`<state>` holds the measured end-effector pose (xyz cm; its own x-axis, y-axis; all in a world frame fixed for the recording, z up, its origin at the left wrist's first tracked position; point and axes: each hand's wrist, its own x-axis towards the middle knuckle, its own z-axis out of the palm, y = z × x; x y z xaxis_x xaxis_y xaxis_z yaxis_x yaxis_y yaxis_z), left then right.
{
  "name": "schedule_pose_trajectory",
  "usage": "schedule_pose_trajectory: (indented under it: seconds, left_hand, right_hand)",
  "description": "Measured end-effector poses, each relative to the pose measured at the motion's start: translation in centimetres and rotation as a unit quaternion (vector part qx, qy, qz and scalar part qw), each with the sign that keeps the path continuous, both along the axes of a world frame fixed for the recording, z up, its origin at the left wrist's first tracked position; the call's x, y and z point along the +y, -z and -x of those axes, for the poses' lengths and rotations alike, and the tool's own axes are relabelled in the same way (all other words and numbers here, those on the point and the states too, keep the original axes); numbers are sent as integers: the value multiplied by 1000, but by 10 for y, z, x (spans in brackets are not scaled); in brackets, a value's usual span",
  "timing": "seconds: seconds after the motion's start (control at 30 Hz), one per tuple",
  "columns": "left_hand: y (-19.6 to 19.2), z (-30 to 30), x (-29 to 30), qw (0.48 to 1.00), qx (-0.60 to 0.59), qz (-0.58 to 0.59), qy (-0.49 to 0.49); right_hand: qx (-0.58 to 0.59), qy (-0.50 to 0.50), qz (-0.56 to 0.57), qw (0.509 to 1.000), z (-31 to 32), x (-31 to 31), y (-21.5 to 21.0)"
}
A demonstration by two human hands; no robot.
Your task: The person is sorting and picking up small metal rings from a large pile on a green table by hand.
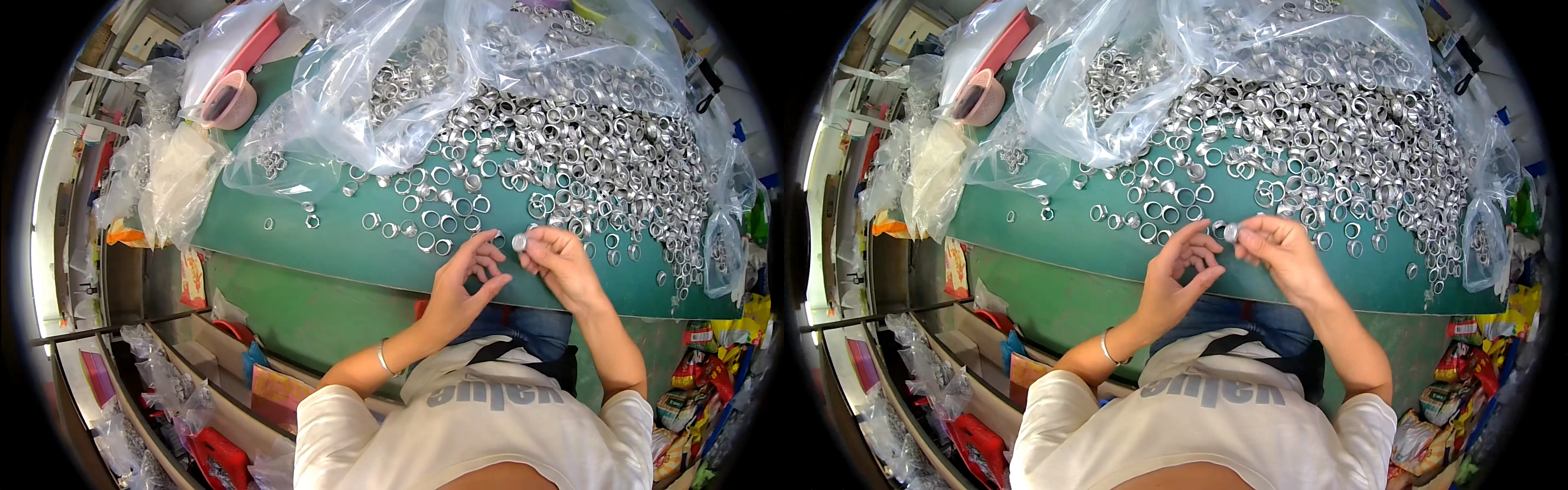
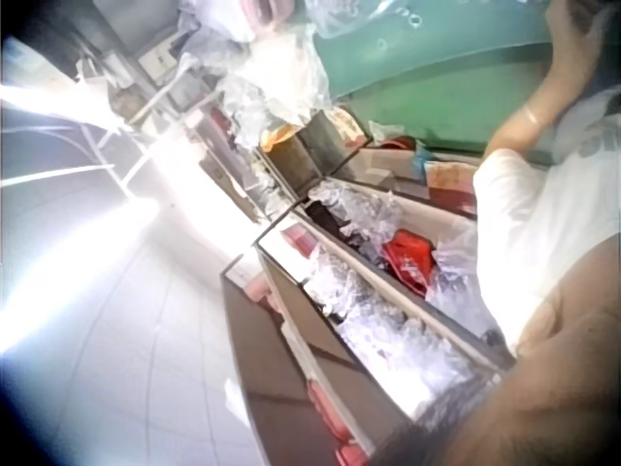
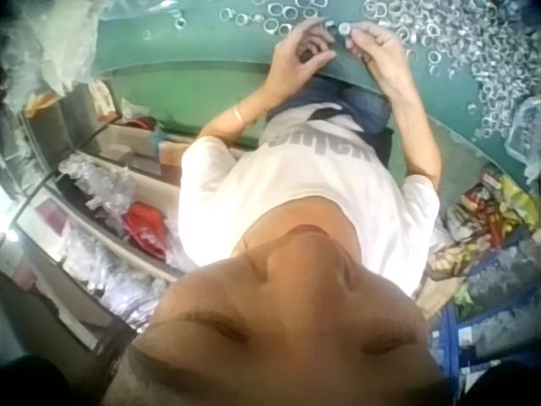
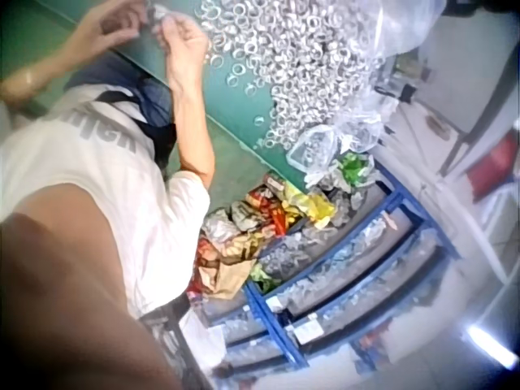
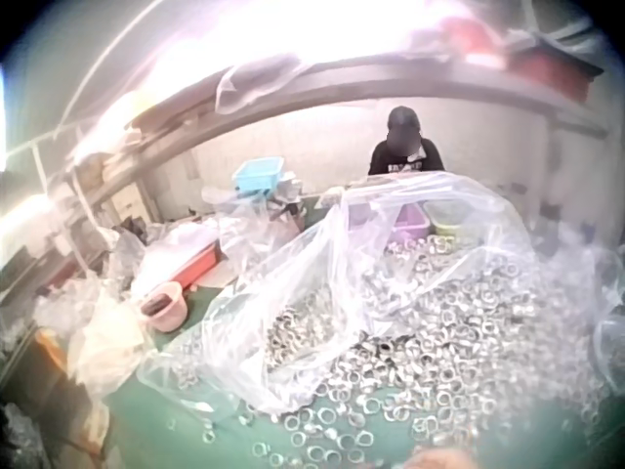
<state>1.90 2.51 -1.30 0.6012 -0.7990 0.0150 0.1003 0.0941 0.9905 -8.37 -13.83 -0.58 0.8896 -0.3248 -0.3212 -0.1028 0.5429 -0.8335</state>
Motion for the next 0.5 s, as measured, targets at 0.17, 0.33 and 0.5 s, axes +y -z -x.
schedule_pose_trajectory:
  seconds: [0.17,0.33,0.5]
  left_hand:
    - [0,5,-10,995,-95,-10,13]
    - [0,7,0,984,-176,-20,-25]
    - [-1,9,10,952,-277,-113,-59]
  right_hand:
    - [-1,1,-122,992,11,22,6]
    - [80,5,304,949,17,6,-12]
    - [61,82,696,711,9,0,-10]
